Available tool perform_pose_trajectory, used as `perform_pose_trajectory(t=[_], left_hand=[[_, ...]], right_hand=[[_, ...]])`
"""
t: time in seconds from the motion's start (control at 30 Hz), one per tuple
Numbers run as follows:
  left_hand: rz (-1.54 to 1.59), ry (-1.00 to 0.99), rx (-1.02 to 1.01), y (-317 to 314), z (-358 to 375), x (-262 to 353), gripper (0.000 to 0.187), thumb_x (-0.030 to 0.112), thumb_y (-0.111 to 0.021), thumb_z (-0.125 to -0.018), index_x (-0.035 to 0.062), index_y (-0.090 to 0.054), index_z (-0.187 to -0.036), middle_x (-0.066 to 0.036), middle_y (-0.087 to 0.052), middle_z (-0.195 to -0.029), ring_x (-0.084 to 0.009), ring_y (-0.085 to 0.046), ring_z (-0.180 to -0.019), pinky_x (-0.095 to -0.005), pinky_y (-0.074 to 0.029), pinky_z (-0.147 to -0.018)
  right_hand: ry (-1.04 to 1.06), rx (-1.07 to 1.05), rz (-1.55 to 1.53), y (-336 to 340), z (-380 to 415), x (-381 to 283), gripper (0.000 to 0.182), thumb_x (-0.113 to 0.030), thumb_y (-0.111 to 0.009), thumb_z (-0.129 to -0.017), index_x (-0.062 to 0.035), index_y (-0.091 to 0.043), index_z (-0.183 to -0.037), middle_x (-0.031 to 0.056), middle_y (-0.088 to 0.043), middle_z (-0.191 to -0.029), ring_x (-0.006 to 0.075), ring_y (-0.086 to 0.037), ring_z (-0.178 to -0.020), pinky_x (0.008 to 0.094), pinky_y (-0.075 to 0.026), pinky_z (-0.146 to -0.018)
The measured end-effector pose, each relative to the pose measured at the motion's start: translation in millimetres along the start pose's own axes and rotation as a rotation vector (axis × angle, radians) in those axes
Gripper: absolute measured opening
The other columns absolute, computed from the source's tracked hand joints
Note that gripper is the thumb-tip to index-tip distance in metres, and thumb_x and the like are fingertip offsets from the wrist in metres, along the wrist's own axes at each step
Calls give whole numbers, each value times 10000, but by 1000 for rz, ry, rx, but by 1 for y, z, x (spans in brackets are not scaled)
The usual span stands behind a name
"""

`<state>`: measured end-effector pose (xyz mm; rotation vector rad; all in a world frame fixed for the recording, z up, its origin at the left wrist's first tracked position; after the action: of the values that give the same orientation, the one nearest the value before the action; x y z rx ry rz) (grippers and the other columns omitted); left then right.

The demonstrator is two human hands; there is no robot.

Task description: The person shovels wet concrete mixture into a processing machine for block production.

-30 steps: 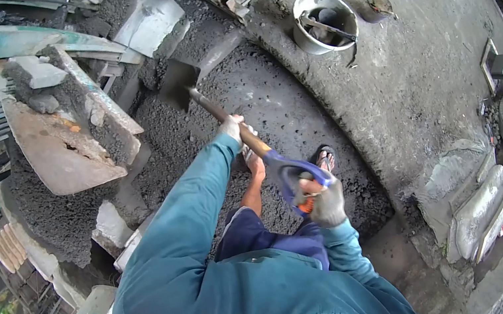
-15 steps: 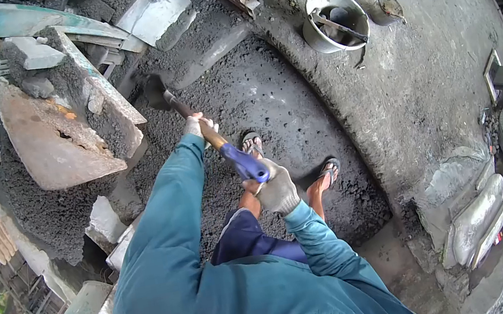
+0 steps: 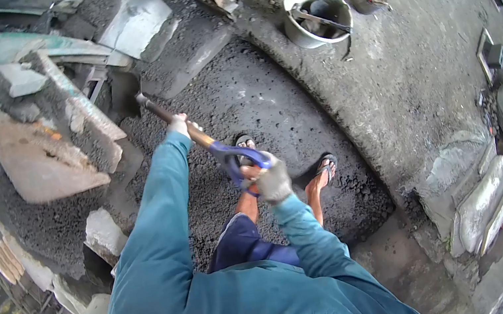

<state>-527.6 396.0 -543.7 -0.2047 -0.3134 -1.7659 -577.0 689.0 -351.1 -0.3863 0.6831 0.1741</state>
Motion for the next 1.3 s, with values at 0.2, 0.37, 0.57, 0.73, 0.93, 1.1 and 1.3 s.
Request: perform_pose_trajectory(t=[0.2,0.37,0.57,0.73,0.93,1.1,1.3], left_hand=[[-134,92,-178,-64,125,-254,77,69,-593,-899,95,-528,-931,-68,-535,-753,-246,-555,-592,-444,-524,-551],[-705,177,-197,-93,90,-490,204,135,-636,-866,3,-566,-1004,-127,-641,-736,-277,-629,-542,-424,-509,-467],[-534,88,-343,-155,37,-429,117,123,-616,-837,31,-573,-895,-164,-605,-700,-300,-602,-544,-495,-507,-508],[-632,144,-478,-108,-7,-252,156,167,-613,-901,159,-460,-877,-57,-501,-639,-265,-519,-495,-506,-523,-535],[19,370,-511,-129,131,-388,157,151,-633,-894,122,-482,-921,-78,-529,-655,-296,-583,-583,-566,-546,-688],[112,751,-252,-160,279,-582,139,53,-627,-894,157,-540,-925,-66,-558,-830,-260,-583,-726,-485,-529,-653],[-135,796,-184,-150,270,-687,217,-36,-641,-819,130,-534,-909,-58,-564,-790,-303,-623,-702,-498,-578,-628]], right_hand=[[52,553,-266,240,146,47,212,-46,-729,-780,0,-628,-960,44,-623,-779,157,-605,-609,295,-512,-532],[-14,917,-256,304,271,46,151,-91,-673,-789,10,-586,-860,65,-515,-599,205,-536,-468,388,-507,-440],[-98,778,-205,307,160,51,58,-6,-603,-798,5,-635,-845,48,-563,-663,163,-557,-527,335,-507,-476],[12,222,-117,166,117,70,143,-83,-750,-798,-38,-638,-875,60,-660,-804,171,-654,-694,317,-533,-636],[35,464,206,332,208,-44,114,-37,-695,-801,-28,-630,-894,56,-625,-703,148,-605,-560,294,-508,-518],[92,927,182,491,326,-84,171,4,-681,-730,8,-619,-889,62,-589,-690,183,-567,-491,319,-490,-447],[59,1009,245,539,368,-44,107,36,-599,-784,1,-586,-884,67,-596,-709,161,-571,-539,297,-461,-431]])
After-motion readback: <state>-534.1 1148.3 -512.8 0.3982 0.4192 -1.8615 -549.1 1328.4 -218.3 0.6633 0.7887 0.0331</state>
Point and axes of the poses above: each hand's wrist, its own z-axis away from the middle knuckle, its own y-axis out of the back of the hand, x = y × z, the point moved 5 cm from there along -z, towards the middle knuckle
